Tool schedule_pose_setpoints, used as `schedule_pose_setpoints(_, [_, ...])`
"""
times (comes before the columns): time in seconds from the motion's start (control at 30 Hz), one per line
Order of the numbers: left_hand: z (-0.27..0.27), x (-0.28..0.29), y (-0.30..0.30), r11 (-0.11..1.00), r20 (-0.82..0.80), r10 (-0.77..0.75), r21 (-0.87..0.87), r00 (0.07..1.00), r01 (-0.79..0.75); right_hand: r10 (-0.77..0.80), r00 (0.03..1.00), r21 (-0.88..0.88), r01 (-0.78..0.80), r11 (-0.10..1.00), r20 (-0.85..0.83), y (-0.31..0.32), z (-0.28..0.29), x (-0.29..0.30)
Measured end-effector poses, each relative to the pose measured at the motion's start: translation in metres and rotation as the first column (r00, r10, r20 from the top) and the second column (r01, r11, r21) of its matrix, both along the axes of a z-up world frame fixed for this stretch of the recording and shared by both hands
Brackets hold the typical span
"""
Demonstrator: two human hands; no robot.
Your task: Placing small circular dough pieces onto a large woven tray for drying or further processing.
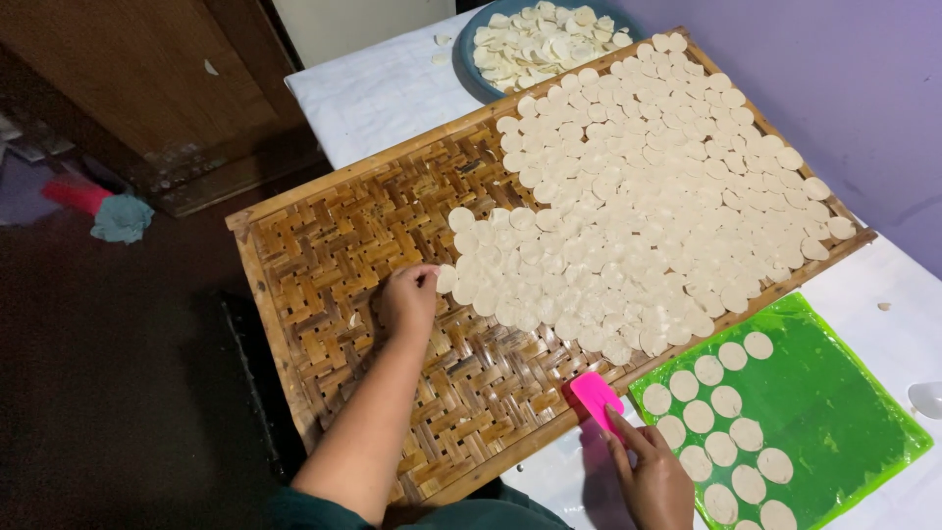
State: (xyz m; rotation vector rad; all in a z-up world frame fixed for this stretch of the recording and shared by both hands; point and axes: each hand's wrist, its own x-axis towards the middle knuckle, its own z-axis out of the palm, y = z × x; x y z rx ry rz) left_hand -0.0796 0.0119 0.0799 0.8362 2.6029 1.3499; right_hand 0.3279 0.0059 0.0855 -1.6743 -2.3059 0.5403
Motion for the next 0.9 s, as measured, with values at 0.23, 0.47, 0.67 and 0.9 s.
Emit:
schedule_pose_setpoints(0.23, [-0.001, 0.001, -0.010, 0.994, -0.127, -0.109, -0.003, 0.986, 0.109, -0.115, 0.993, -0.035, 0.116, 0.993, 0.032, 0.016, 0.011, 0.022])
schedule_pose_setpoints(0.47, [0.002, 0.045, -0.026, 0.962, -0.191, -0.241, 0.081, 0.951, 0.260, -0.446, 0.883, -0.009, 0.452, 0.892, 0.146, 0.068, 0.020, 0.081])
schedule_pose_setpoints(0.67, [0.018, 0.099, -0.038, 0.924, -0.231, -0.382, -0.082, 0.895, 0.374, -0.554, 0.772, 0.008, 0.581, 0.814, 0.311, 0.114, 0.015, 0.112])
schedule_pose_setpoints(0.9, [0.004, 0.130, -0.037, 0.824, -0.063, -0.555, 0.089, 0.829, 0.559, -0.446, 0.778, 0.062, 0.470, 0.880, 0.443, 0.152, 0.005, 0.113])
